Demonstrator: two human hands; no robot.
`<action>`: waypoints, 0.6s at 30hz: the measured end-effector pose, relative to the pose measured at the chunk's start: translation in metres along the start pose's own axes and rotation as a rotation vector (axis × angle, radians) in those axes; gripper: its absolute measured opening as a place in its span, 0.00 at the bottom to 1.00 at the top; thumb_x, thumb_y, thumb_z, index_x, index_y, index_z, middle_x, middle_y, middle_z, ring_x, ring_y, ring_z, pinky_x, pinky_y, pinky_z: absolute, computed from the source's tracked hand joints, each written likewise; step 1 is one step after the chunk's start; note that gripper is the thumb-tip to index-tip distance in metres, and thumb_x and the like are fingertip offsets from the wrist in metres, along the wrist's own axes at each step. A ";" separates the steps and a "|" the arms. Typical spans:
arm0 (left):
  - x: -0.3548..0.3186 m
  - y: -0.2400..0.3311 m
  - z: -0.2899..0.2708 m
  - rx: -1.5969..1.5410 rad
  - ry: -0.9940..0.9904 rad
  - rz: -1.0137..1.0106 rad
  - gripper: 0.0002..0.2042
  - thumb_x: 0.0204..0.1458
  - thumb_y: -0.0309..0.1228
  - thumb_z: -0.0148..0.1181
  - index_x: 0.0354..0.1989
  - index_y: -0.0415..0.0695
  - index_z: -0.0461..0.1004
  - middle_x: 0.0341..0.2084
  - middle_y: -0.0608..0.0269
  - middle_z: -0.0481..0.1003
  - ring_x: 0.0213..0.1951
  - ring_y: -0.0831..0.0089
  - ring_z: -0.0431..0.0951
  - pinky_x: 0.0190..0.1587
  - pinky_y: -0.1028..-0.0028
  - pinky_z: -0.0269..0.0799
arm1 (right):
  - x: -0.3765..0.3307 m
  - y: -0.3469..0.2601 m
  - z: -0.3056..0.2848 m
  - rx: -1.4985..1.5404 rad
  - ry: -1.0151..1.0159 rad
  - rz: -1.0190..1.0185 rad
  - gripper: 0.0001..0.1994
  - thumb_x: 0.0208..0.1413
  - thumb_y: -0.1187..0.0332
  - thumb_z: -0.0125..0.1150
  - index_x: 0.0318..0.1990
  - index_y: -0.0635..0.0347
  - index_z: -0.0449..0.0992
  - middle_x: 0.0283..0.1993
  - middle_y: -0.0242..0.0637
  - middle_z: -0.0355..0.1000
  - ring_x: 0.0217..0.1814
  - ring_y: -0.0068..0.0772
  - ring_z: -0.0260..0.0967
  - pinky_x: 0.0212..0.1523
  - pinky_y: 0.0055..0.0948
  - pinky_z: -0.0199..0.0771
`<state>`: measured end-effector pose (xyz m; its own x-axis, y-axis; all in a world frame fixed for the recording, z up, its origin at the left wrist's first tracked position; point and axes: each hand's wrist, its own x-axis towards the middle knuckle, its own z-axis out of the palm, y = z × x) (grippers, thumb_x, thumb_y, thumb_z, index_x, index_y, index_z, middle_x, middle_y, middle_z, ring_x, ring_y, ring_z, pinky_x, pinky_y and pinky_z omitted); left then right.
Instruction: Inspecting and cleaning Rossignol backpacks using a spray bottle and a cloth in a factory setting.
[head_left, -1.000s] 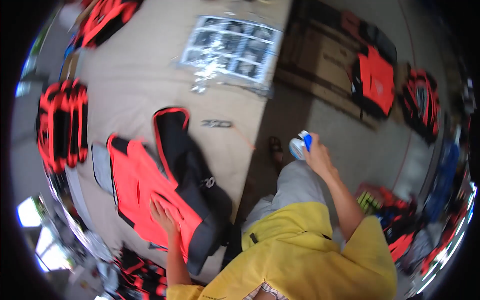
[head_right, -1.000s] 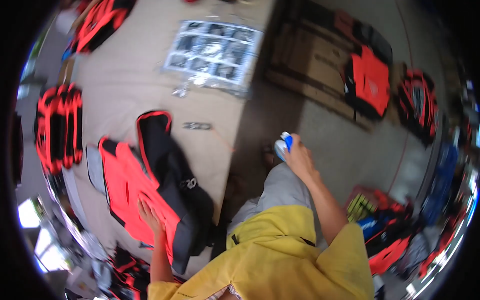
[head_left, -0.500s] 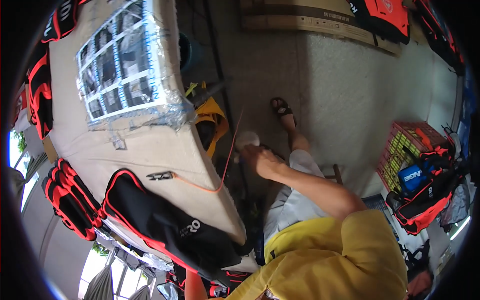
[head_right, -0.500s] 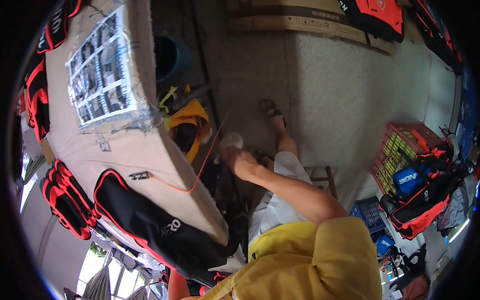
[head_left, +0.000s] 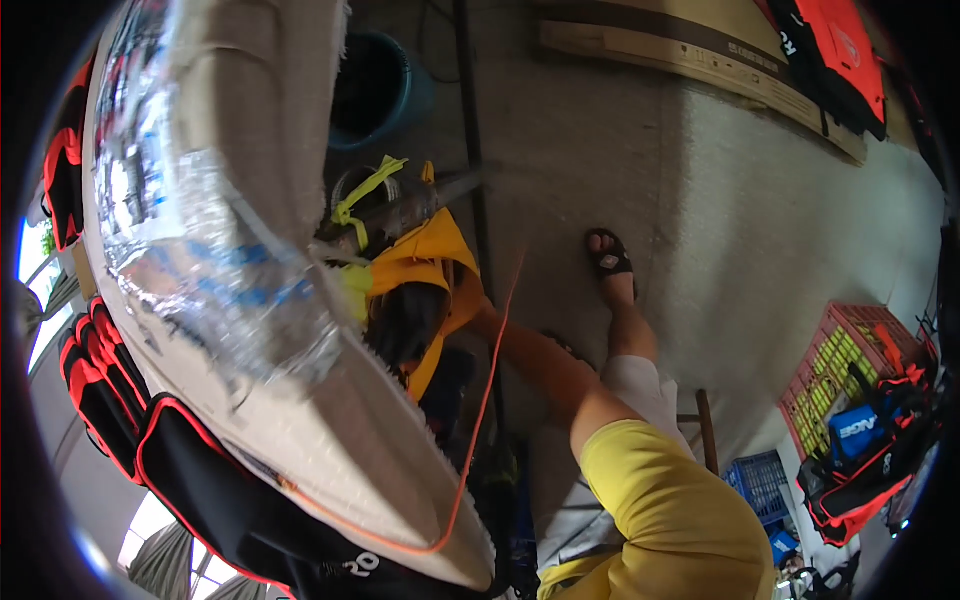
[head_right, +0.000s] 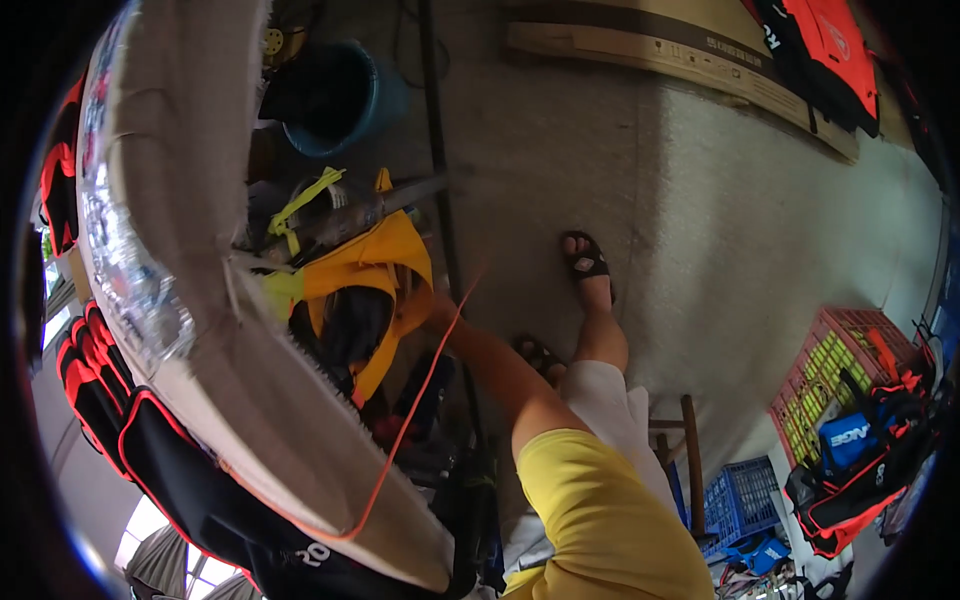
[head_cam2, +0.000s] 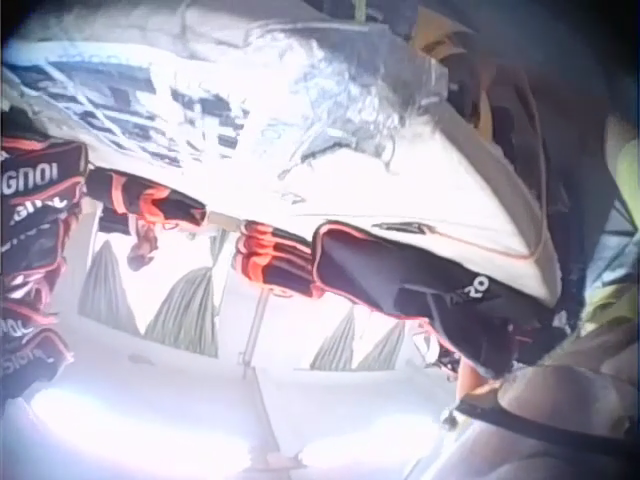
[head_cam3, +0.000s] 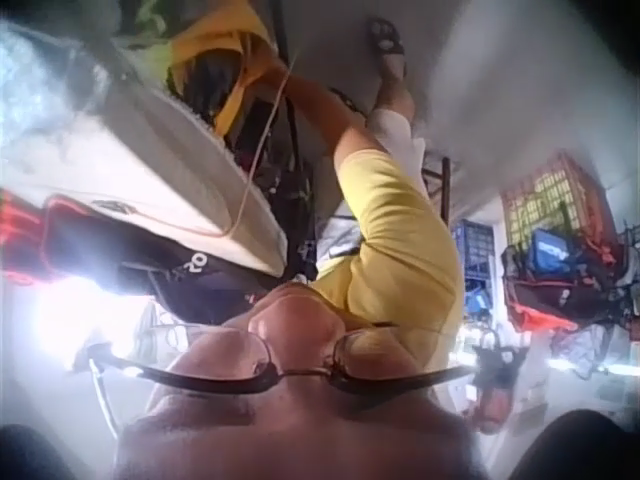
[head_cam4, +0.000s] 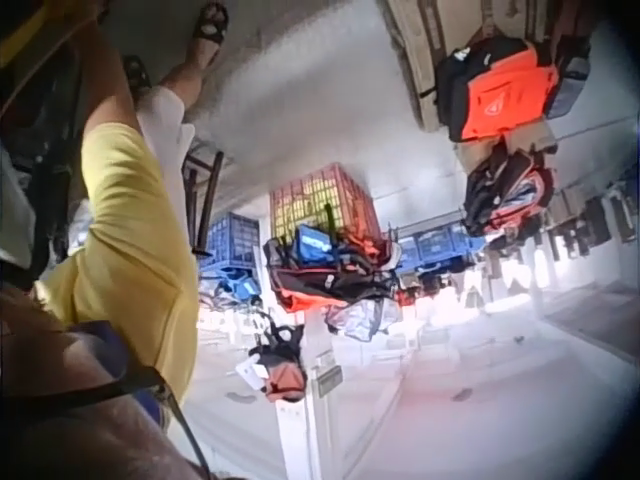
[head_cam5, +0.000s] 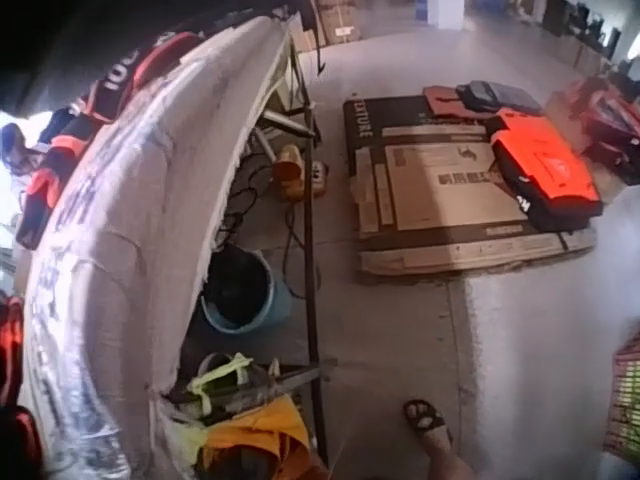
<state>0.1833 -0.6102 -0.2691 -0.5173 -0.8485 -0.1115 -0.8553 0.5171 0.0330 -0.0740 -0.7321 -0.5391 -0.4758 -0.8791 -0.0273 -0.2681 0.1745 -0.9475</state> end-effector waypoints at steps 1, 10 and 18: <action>-0.011 -0.025 -0.027 0.085 0.017 -0.044 0.29 0.73 0.44 0.44 0.77 0.40 0.57 0.74 0.43 0.60 0.74 0.48 0.60 0.73 0.52 0.59 | -0.027 -0.013 0.025 0.028 -0.007 -0.044 0.15 0.60 0.69 0.59 0.54 0.58 0.79 0.55 0.46 0.75 0.59 0.46 0.74 0.59 0.44 0.76; -0.002 -0.037 -0.063 0.149 0.028 -0.093 0.29 0.73 0.44 0.44 0.76 0.39 0.59 0.74 0.42 0.60 0.74 0.46 0.61 0.72 0.51 0.60 | -0.155 0.117 -0.125 -0.390 0.143 -0.154 0.09 0.57 0.69 0.62 0.44 0.56 0.84 0.43 0.45 0.78 0.48 0.49 0.79 0.51 0.47 0.77; -0.045 -0.072 -0.149 0.146 0.109 -0.253 0.29 0.73 0.45 0.43 0.75 0.39 0.61 0.73 0.41 0.61 0.73 0.45 0.62 0.72 0.51 0.61 | -0.147 -0.154 -0.357 -0.323 -1.251 0.130 0.08 0.57 0.65 0.62 0.40 0.51 0.84 0.43 0.42 0.83 0.46 0.50 0.83 0.44 0.47 0.82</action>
<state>0.2636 -0.6255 -0.1187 -0.2953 -0.9554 0.0091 -0.9481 0.2918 -0.1260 -0.2617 -0.4713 -0.2759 0.5398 -0.6323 -0.5557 -0.5513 0.2334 -0.8010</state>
